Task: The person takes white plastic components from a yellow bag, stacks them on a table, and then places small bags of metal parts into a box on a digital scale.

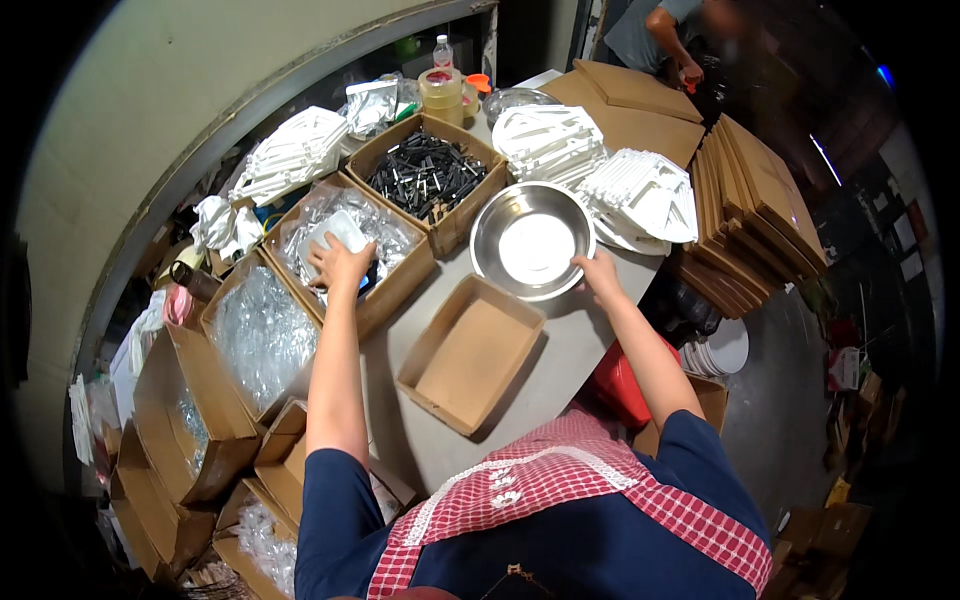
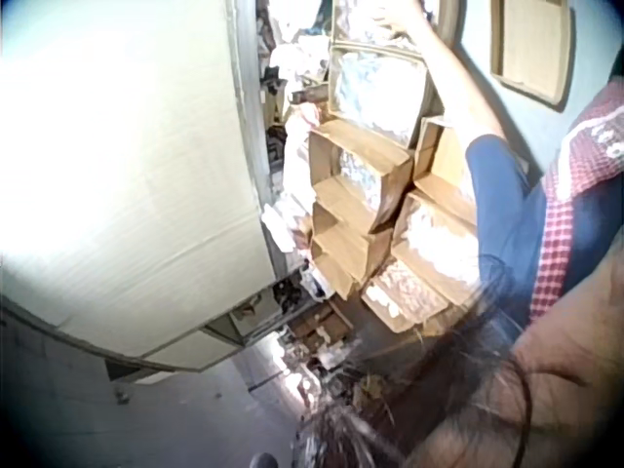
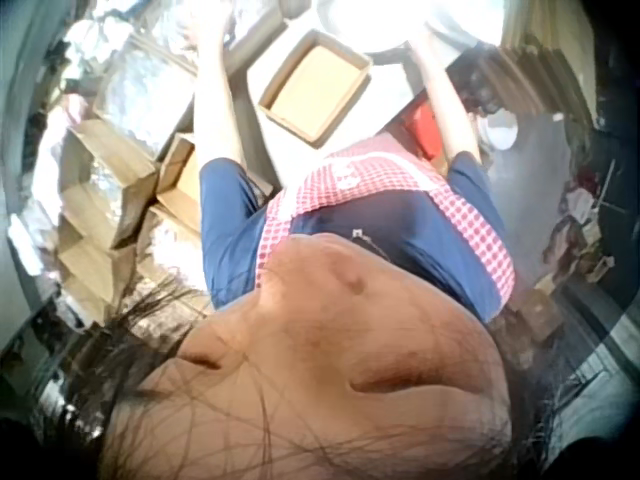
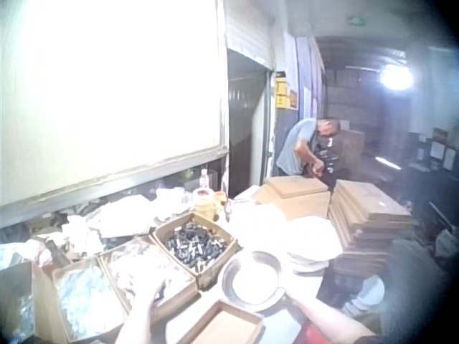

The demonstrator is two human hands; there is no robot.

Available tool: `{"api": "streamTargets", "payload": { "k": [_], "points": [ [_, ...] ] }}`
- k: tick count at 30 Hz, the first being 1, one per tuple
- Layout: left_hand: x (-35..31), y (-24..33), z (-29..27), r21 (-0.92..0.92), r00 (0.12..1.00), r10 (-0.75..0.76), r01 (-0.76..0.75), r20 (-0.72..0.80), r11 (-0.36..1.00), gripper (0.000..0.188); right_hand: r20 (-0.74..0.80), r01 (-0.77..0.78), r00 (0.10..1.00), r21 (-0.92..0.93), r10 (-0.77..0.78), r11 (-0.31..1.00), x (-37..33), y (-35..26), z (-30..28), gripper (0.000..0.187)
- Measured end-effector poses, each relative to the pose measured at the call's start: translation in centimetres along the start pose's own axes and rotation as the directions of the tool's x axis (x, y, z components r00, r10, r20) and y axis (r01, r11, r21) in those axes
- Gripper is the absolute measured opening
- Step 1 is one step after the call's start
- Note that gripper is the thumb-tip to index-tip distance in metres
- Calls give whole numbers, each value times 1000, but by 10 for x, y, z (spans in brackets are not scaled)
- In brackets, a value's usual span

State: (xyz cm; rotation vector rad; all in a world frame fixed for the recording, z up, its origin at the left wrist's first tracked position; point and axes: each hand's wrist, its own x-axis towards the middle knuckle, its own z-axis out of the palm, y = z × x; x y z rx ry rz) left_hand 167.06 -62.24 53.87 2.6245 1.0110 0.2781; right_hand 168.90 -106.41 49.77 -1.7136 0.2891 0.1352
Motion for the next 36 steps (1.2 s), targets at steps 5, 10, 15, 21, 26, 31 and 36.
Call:
{"api": "streamTargets", "payload": {
  "k": [5, 10, 15, 21, 26, 31, 36],
  "points": [
    [-28, -23, -28, -351, 968, 32, -121, -249, 928, 94, 15, 312, 780, -876, -626, 368, -28, 15, -12, 48],
    [-61, -35, -70, -364, 749, 150, -474, -645, 802, 71, 372, 691, 702, -564, -608, 452, -78, -9, 41, 36],
    [-131, -17, -113, -643, 828, 39, -464, -560, 609, 54, 689, 795, 595, -580, -414, 178, -90, 7, 79, 29],
    [-226, -54, -109, -493, 861, 57, -343, -506, 799, 57, 799, 800, 443, -149, -406, 581, -77, -47, 5, 41],
    [-272, -65, -56, -338, 910, -31, -122, -413, 933, 60, 694, 471, 630, 13, -347, 882, -36, -77, -57, 44],
    [-290, -61, 27, -88, 946, -12, -17, -323, 996, 67, 586, 487, 639, 193, -498, 852, -38, -96, -18, 48],
    [-328, -52, 50, 154, 937, 46, 8, -345, 988, 77, 645, 744, 474, 70, -599, 664, -90, -94, 78, 54]
  ]
}}
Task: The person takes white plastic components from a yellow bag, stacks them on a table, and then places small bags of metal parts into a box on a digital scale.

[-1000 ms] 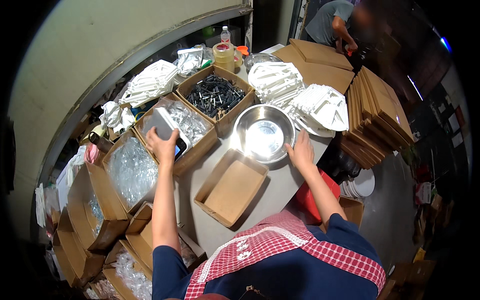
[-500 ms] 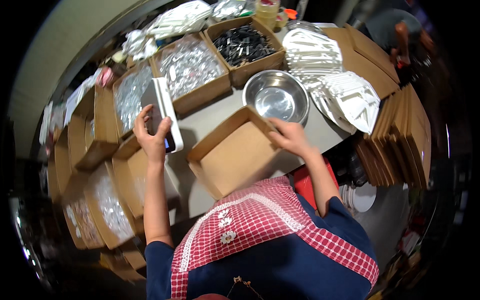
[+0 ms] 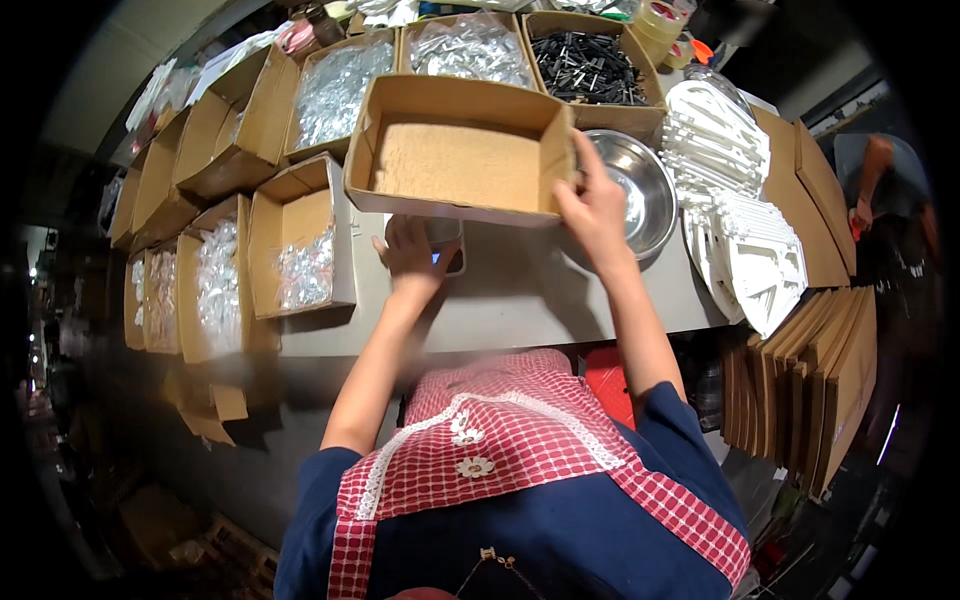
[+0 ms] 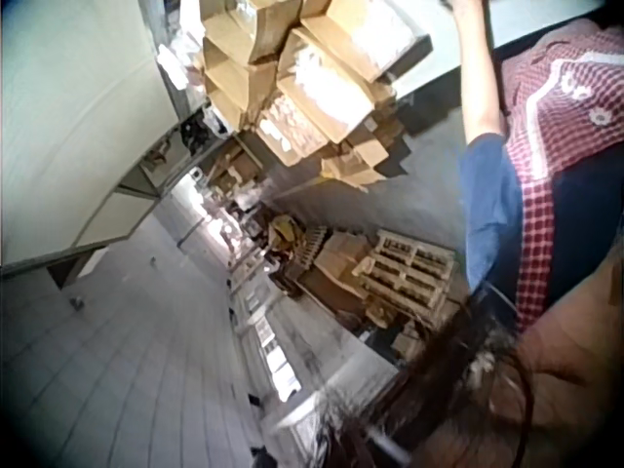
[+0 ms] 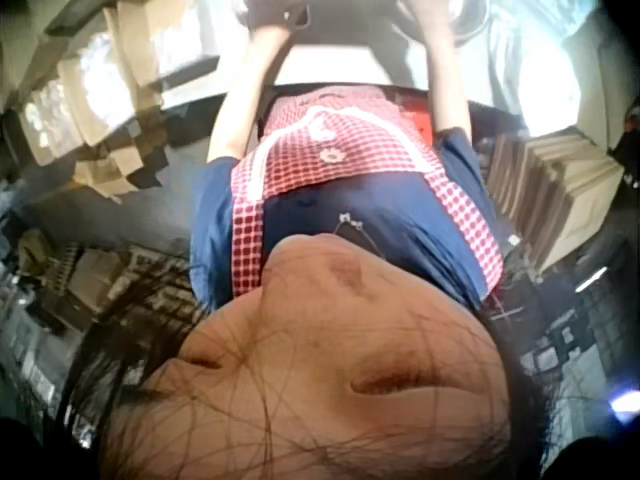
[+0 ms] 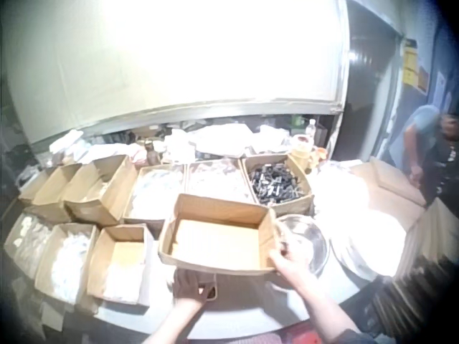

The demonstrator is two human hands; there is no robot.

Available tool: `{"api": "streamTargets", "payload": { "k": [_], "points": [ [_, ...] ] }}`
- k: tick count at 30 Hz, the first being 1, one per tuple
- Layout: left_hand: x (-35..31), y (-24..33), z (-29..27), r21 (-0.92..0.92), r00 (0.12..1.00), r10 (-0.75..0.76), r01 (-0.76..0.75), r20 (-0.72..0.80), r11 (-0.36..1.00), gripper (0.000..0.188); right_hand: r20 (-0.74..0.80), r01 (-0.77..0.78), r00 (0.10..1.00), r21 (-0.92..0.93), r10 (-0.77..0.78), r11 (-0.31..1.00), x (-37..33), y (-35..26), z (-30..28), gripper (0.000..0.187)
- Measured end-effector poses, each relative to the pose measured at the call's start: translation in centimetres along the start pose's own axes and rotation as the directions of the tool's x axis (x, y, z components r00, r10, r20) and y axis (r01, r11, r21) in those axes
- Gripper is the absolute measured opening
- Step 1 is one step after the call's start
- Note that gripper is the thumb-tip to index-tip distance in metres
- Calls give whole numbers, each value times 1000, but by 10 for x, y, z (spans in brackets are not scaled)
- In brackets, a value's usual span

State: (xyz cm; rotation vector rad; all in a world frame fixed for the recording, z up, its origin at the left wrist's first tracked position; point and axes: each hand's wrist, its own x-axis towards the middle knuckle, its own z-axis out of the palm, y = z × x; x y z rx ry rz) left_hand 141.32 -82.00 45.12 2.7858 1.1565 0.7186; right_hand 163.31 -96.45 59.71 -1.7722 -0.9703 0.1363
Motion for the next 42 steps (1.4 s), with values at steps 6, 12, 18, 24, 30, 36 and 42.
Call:
{"api": "streamTargets", "payload": {
  "k": [6, 12, 18, 24, 30, 36, 42],
  "points": [
    [-56, -27, -104, -428, 999, -7, 26, 45, 903, 34, 149, 165, 981, -318, -123, 934, 10, 30, 92, 50],
    [-77, -115, -192, -316, 988, -157, 150, 4, 937, 31, 212, 153, 976, -514, -47, 844, -5, 30, 127, 57],
    [-54, -249, -252, -548, 863, -435, 240, -258, 801, 40, -174, -109, 984, -494, 25, 863, -32, 12, 94, 46],
    [0, -450, -300, -481, 793, -489, 291, -362, 827, 38, -418, -466, 845, -272, 333, 842, -144, 52, 133, 36],
    [135, -755, -317, 122, 941, -26, 71, -337, 990, 35, -455, -380, 891, -726, 13, 573, -238, 22, 258, 42],
    [281, -984, -292, 288, 836, -516, 456, 185, 842, 44, -416, -391, 902, -664, 119, 637, -240, 5, 276, 44],
    [321, -995, -223, 579, 571, -568, 188, 592, 793, 39, -549, -533, 825, -673, 138, 513, -239, -2, 295, 46]
  ]
}}
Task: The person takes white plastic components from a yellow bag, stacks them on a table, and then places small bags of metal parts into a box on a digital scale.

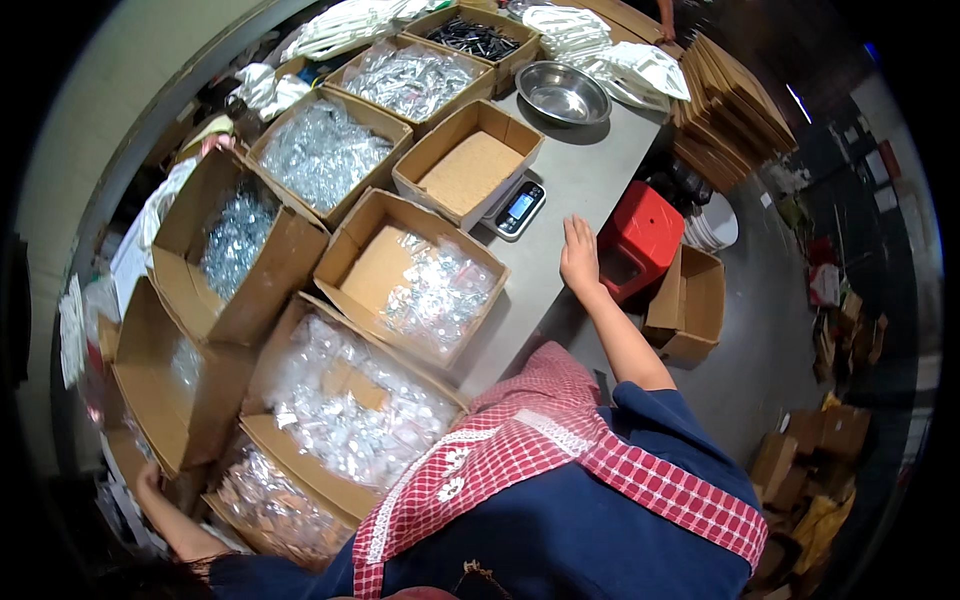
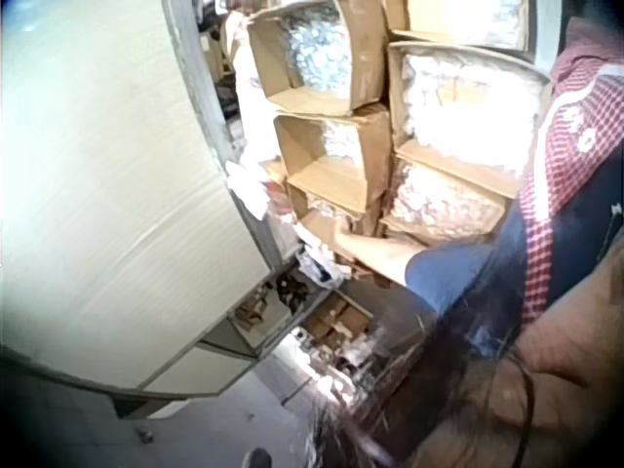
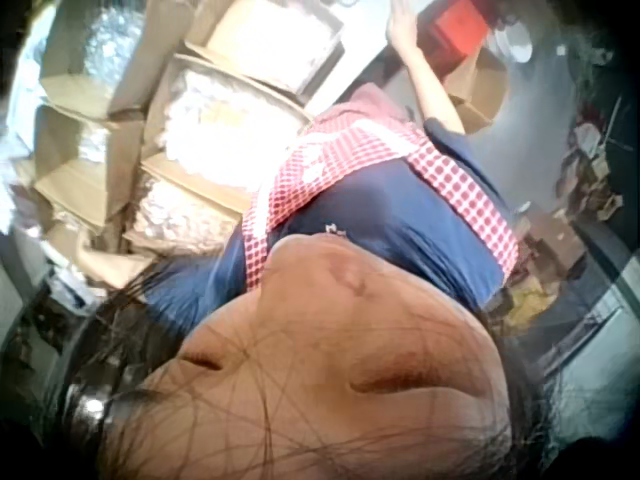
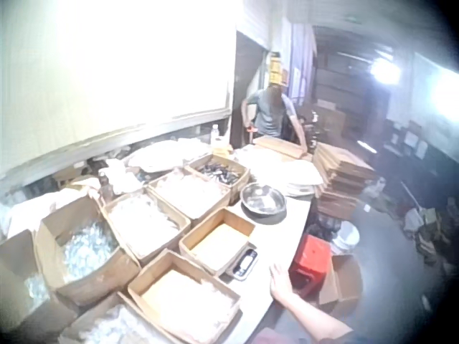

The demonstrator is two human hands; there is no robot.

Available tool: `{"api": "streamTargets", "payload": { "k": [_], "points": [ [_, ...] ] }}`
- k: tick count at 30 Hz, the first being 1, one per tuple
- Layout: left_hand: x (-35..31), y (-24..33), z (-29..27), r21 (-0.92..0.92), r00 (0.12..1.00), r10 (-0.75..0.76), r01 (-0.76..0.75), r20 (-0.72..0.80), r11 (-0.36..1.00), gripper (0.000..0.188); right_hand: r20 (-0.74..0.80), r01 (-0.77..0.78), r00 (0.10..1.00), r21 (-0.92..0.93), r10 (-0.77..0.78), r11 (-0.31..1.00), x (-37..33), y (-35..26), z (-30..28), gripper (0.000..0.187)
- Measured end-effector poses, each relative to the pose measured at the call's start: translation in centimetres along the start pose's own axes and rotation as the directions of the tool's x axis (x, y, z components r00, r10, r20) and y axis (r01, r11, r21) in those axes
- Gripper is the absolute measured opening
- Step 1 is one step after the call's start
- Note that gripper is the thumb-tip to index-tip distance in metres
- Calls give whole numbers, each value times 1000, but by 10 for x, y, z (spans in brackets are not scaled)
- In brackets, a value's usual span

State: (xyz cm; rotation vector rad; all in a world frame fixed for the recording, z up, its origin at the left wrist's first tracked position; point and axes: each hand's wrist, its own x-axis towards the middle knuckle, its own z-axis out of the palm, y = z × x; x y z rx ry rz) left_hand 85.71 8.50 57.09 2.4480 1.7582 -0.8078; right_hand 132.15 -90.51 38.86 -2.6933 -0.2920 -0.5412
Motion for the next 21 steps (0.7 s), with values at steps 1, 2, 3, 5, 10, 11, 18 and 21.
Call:
{"api": "streamTargets", "payload": {
  "k": [1, 2, 3, 5, 10, 11, 18, 21],
  "points": [
    [3, 3, 8, 15, 1000, 15, -15, 3, 1000, 38, -20, -32, 999, -22, 31, 999, -3, -7, 6, 47],
    [7, 12, 13, 30, 999, 33, -33, 0, 999, 37, -39, -68, 997, -49, 66, 997, -7, -13, 10, 48],
    [10, 19, 16, 39, 999, 54, -54, -2, 998, 36, -46, -117, 992, -65, 114, 991, -11, -20, 13, 49],
    [15, 35, 26, 56, 996, 91, -91, 2, 994, 34, -51, -185, 982, -100, 180, 978, -10, -30, 14, 50],
    [19, 49, 43, 33, 982, 179, -177, -59, 984, 30, -100, -180, 981, -114, 169, 977, -16, -24, 10, 49],
    [20, 47, 46, 12, 977, 197, -197, -81, 980, 29, -97, -159, 984, -125, 147, 979, -17, -22, 12, 49],
    [-15, 0, 26, -553, 741, -128, -361, -659, 751, 23, -172, -118, 977, 43, 123, 992, -1, -17, 31, 48],
    [-75, 75, -23, -881, 789, -412, -465, -456, 85, 22, -168, -225, 959, 51, 230, 973, 3, -1, 5, 48]
  ]
}}
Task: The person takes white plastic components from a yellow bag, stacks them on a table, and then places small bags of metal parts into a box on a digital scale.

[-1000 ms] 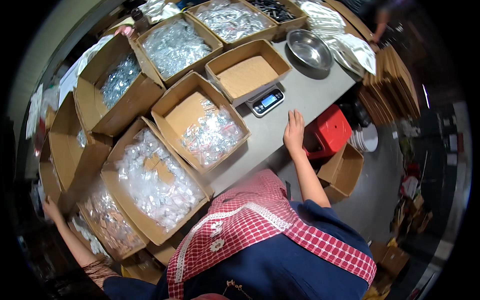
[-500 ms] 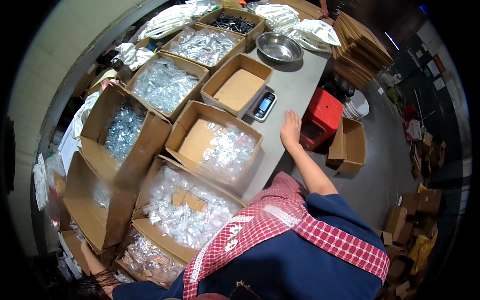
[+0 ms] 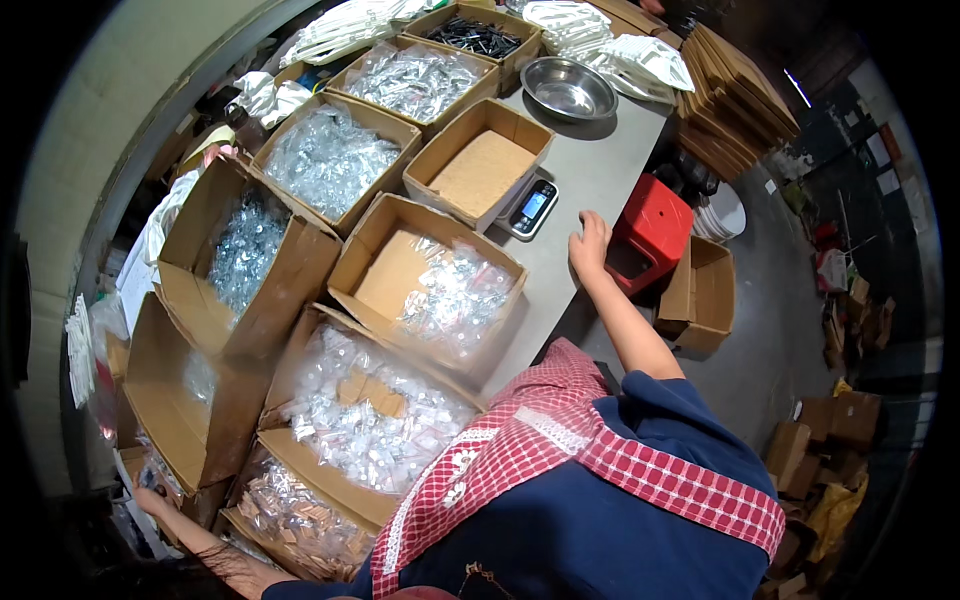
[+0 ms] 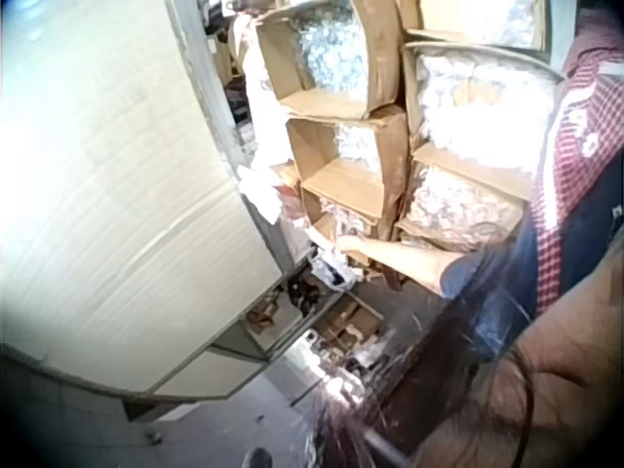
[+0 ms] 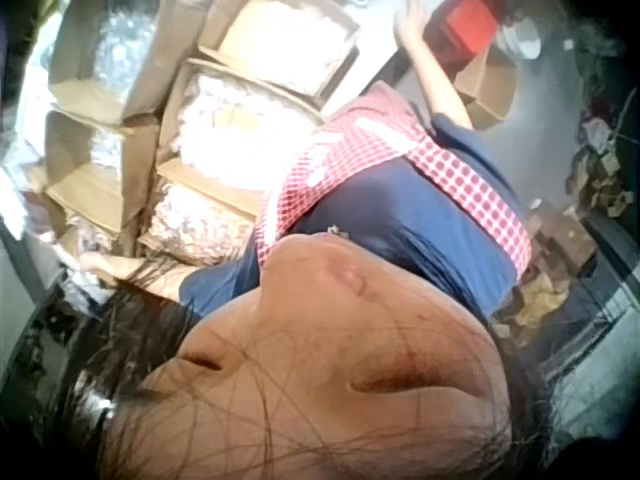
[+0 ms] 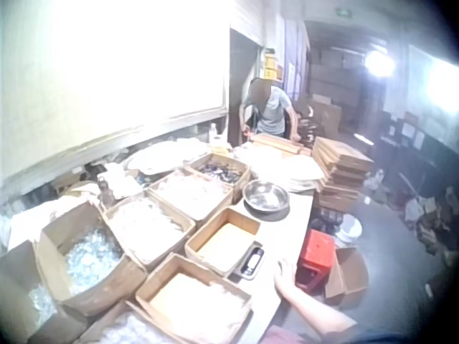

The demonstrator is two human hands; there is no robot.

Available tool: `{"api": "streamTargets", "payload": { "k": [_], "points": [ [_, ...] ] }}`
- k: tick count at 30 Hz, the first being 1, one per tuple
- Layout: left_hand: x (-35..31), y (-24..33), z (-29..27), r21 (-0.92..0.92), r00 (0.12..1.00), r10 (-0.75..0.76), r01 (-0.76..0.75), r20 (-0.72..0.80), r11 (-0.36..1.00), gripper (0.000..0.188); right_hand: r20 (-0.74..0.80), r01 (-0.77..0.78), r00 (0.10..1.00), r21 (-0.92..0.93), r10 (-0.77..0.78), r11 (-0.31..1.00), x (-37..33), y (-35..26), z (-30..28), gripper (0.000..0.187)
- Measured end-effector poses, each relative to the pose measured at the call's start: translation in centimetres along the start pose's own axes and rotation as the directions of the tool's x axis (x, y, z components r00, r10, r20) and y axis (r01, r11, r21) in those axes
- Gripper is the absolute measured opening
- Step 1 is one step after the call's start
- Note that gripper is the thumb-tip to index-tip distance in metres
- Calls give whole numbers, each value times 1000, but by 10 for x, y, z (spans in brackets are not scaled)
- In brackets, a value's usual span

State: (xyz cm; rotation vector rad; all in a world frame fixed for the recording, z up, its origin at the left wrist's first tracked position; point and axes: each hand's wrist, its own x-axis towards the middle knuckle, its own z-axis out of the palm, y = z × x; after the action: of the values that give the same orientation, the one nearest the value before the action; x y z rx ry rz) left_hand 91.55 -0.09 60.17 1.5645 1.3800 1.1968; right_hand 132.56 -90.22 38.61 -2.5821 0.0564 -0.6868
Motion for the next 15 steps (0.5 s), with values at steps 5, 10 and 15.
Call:
{"api": "streamTargets", "payload": {
  "k": [5, 10, 15],
  "points": [
    [-49, 79, -41, -741, 898, -163, 430, 409, 515, 36, 131, 179, 970, 189, -205, 966, 46, -33, -2, 51],
    [-41, 99, -36, -620, 863, -57, 405, 501, 672, 39, 220, 354, 904, 98, -368, 930, 66, -28, 3, 56],
    [-92, 125, -6, -419, 641, 266, 94, 719, 903, 44, 324, 341, 879, 82, -349, 936, 72, -42, -1, 58]
  ]
}}
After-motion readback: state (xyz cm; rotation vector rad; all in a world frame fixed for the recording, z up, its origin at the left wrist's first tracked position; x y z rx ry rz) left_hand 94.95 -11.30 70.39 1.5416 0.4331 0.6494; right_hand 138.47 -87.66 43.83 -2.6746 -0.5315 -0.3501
